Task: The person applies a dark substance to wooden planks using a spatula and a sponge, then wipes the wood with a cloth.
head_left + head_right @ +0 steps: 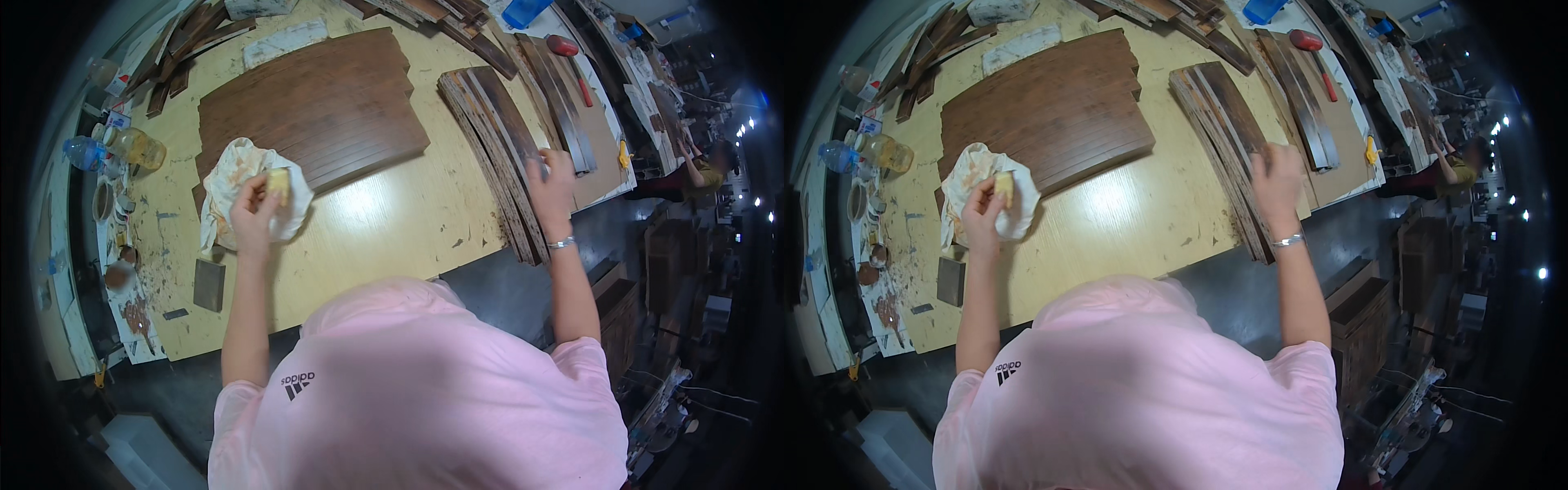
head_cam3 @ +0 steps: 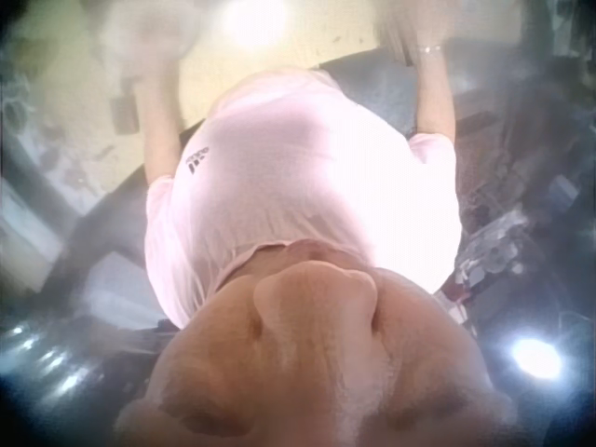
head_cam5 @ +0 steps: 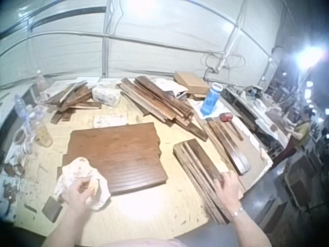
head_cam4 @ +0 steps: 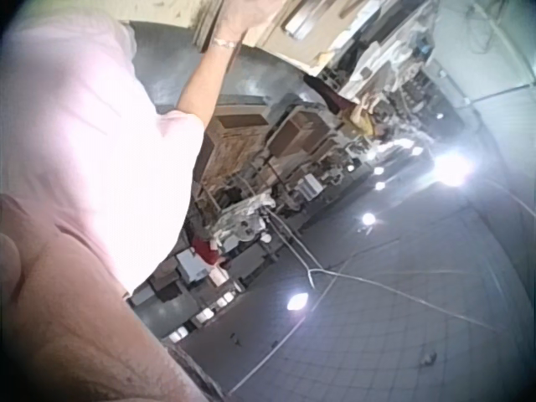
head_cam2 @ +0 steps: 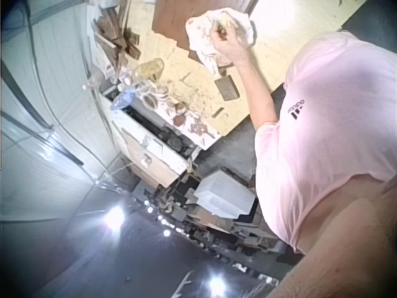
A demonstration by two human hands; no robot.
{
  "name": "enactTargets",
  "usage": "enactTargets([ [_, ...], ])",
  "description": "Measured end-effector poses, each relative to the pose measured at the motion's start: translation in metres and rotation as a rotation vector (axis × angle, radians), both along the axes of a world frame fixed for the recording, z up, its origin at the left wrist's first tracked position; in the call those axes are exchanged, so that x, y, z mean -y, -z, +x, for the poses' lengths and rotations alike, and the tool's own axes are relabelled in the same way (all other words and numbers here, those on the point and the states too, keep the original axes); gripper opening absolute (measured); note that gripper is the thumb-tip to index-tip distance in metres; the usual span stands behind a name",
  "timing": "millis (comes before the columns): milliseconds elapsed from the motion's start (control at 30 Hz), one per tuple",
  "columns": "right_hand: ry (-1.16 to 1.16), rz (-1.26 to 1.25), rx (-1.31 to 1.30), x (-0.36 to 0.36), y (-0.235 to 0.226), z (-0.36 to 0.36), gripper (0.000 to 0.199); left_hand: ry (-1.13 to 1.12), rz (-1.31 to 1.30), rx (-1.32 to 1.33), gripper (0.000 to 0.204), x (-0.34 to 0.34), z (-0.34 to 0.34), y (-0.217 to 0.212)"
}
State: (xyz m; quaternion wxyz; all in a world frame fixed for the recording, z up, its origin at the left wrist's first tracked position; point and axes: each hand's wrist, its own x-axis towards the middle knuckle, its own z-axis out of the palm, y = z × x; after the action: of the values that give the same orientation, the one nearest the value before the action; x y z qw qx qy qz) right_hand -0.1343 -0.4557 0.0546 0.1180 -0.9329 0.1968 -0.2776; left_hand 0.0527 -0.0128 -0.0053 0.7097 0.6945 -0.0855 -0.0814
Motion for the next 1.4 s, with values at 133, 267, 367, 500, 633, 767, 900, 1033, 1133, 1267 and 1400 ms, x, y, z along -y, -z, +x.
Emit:
enactTargets([
  [133, -0.393, 0.155, -0.041, -0.099, 0.042, 0.040, 0.023, -0.134, 0.112, 0.095, 0.033, -0.027, 0.028, 0.010],
  [267, -0.691, 0.169, -0.069, -0.175, 0.070, 0.075, 0.030, -0.335, 0.131, 0.122, 0.033, -0.087, 0.069, 0.040],
  [367, -0.753, 0.122, -0.061, -0.198, 0.083, 0.091, 0.031, -0.491, 0.013, 0.164, 0.030, -0.110, 0.072, 0.021],
  [500, -0.756, 0.160, -0.138, -0.210, 0.116, 0.093, 0.033, -0.473, -0.130, 0.195, 0.026, -0.105, 0.042, -0.010],
  [633, -0.758, 0.050, 0.062, -0.219, 0.095, 0.096, 0.037, -0.400, -0.202, 0.152, 0.025, -0.105, 0.003, -0.005],
  [767, -0.701, -0.012, 0.073, -0.217, 0.097, 0.116, 0.039, -0.369, -0.314, 0.095, 0.029, -0.100, -0.019, 0.005],
  [900, -0.680, -0.052, 0.071, -0.215, 0.091, 0.121, 0.029, -0.382, -0.340, 0.084, 0.031, -0.089, -0.026, -0.003],
  [1033, -0.757, -0.051, -0.062, -0.211, 0.096, 0.124, 0.022, -0.389, -0.350, 0.080, 0.030, -0.099, -0.028, -0.003],
  [1133, -0.779, 0.037, -0.211, -0.210, 0.087, 0.126, 0.015, -0.439, -0.373, 0.081, 0.030, -0.102, -0.033, -0.008],
  [1267, -0.664, 0.254, -0.816, -0.203, 0.054, 0.108, 0.034, -0.502, -0.292, 0.151, 0.031, -0.109, -0.040, -0.014],
  [1400, -0.542, 0.771, -0.826, -0.179, 0.049, 0.059, 0.030, -0.556, -0.063, 0.166, 0.031, -0.095, -0.043, -0.027],
])
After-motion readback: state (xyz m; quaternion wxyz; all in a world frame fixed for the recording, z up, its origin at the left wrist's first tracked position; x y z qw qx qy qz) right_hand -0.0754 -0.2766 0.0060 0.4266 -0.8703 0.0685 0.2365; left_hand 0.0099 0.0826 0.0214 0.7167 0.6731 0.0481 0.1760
